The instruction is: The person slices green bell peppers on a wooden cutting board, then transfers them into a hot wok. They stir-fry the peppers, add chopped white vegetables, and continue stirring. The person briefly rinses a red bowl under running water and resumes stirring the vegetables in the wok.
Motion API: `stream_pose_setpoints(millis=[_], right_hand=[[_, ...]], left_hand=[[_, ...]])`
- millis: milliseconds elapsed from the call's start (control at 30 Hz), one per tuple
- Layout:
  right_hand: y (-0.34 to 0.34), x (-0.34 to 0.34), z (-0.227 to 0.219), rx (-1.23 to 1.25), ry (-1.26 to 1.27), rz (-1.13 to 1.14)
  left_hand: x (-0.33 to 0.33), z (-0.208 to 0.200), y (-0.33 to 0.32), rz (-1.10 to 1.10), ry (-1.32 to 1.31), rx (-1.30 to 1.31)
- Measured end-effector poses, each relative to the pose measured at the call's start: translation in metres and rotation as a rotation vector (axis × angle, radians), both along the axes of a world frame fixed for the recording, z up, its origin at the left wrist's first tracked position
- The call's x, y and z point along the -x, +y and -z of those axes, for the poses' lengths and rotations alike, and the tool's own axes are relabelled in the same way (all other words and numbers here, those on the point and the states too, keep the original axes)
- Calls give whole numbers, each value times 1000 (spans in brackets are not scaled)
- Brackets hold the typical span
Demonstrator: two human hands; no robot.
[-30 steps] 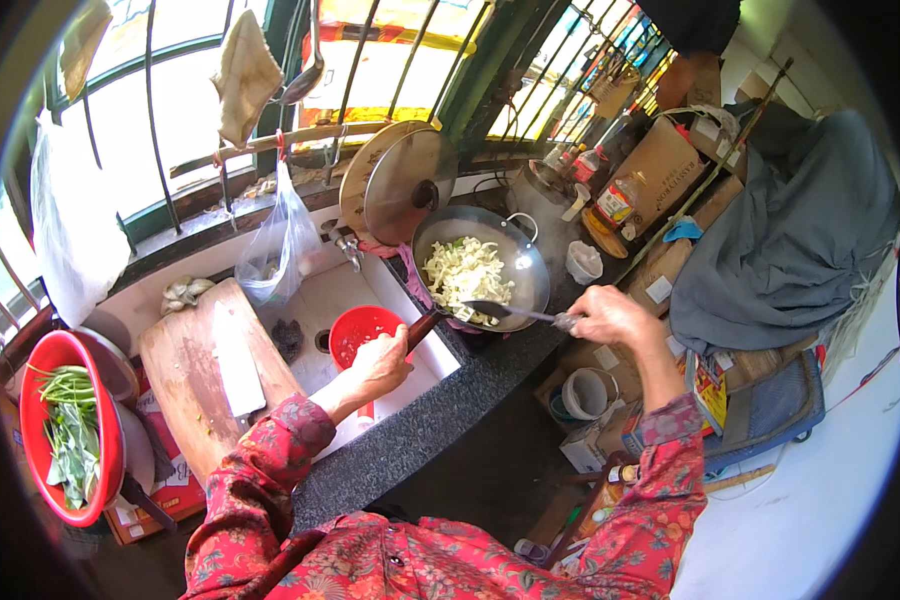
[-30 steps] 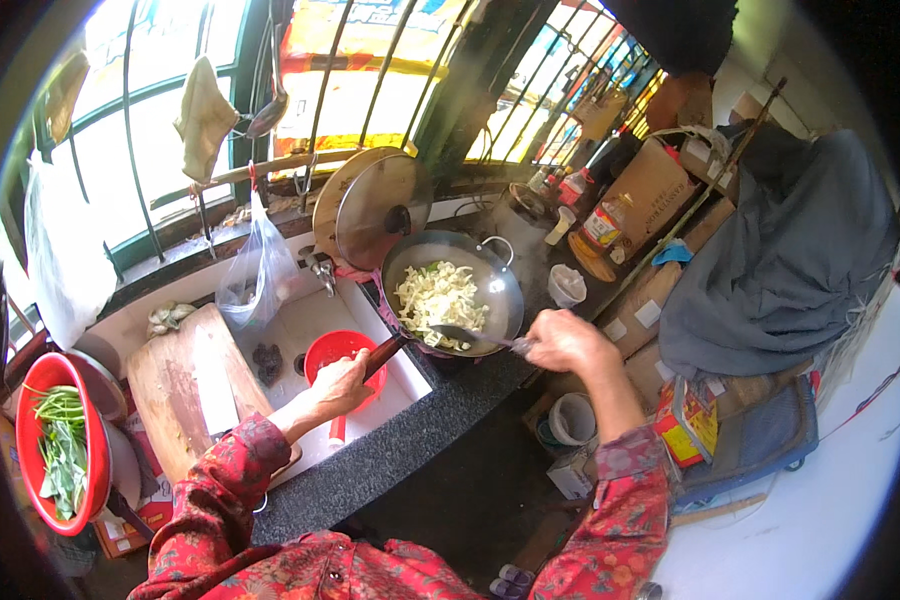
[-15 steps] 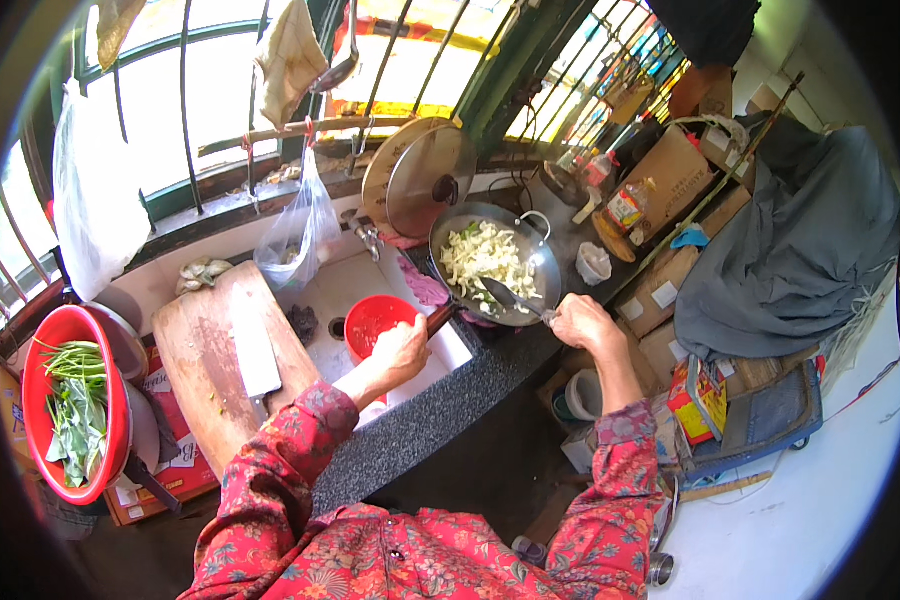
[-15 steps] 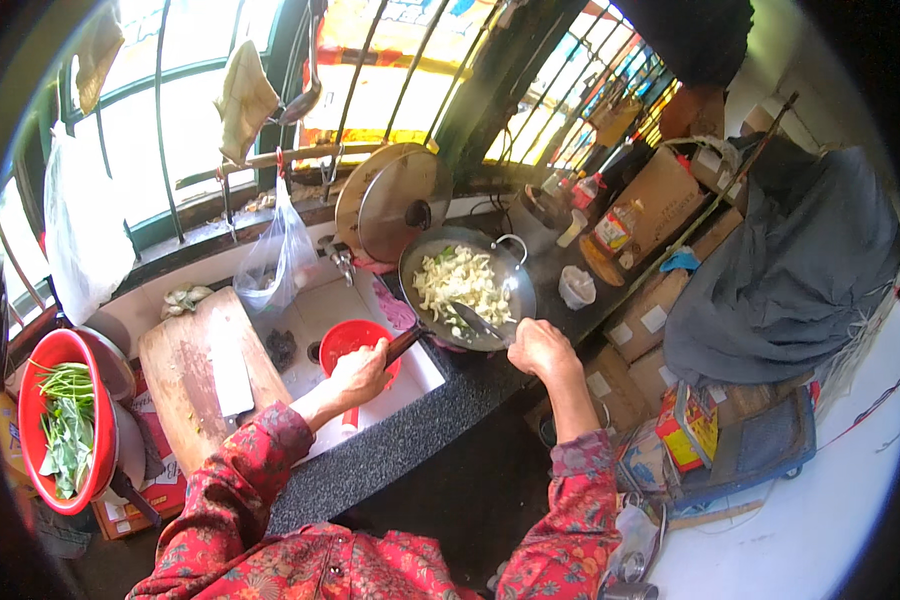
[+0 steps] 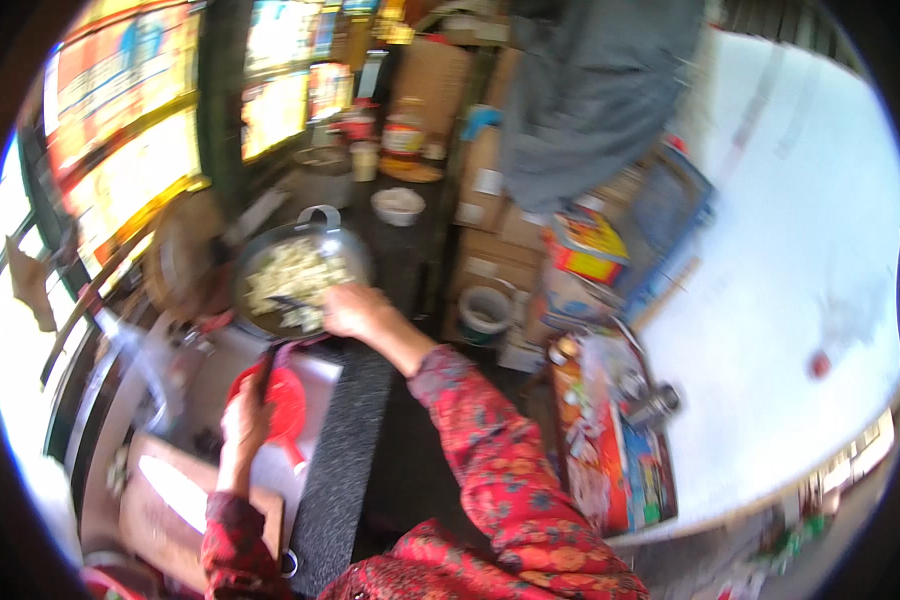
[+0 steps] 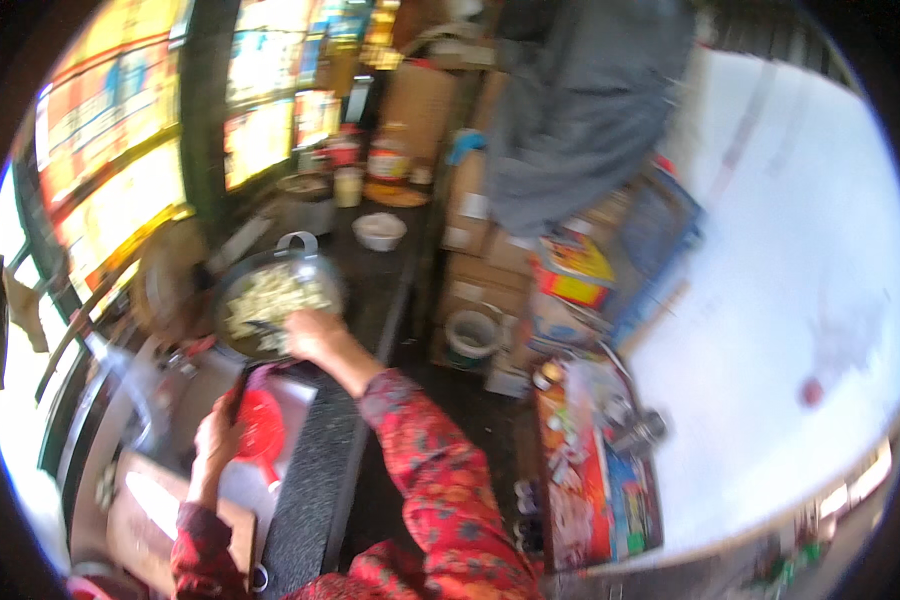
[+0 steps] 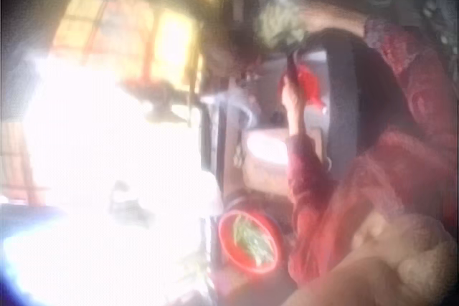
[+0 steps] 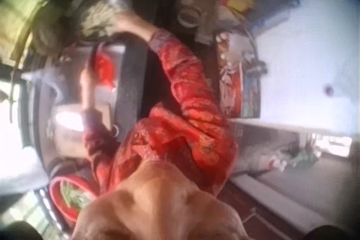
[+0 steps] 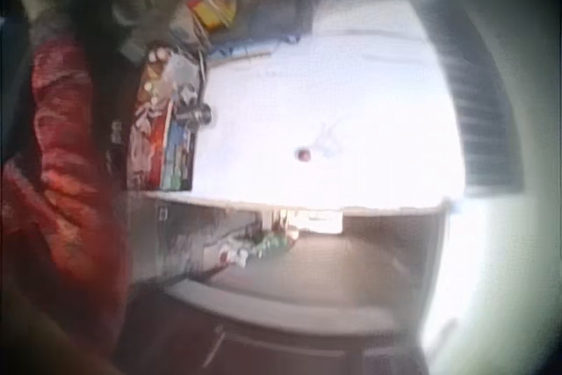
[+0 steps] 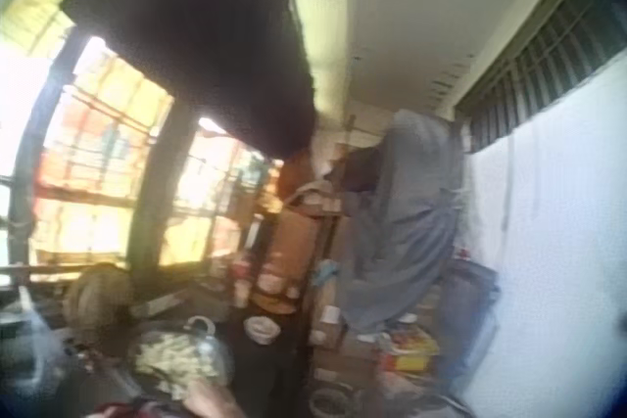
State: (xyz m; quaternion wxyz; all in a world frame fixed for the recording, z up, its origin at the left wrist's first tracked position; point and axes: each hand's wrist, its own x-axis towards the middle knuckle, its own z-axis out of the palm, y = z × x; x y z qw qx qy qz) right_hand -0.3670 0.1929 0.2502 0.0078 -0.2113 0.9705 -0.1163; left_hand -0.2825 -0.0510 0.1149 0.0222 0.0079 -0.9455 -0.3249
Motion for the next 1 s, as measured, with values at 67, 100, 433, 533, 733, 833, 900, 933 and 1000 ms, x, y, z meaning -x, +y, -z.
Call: stream_pose_setpoints(millis=[67,100,433,533,733,833,900,933,1000], right_hand=[[2,-18,2,67,96,89],[1,-24,4,22,76,133],[-12,-75,57,402,261,391],[-10,-79,55,309,200,476],[9,-92,39,320,407,340],[13,-77,36,277,196,377],[5,-46,43,124,181,424],[5,-33,46,12,109,413],[1,-13,59,-71,71,358]], left_hand=[[7,5,-4,15,24,35],[12,9,-5,61,49,71],[67,52,-58,353,105,122],[74,53,-55,375,128,179],[37,15,-29,346,171,154],[14,-3,-20,228,126,199],[10,-10,-17,151,27,67],[7,-13,-16,121,-2,67],[6,-20,-15,78,-103,99]])
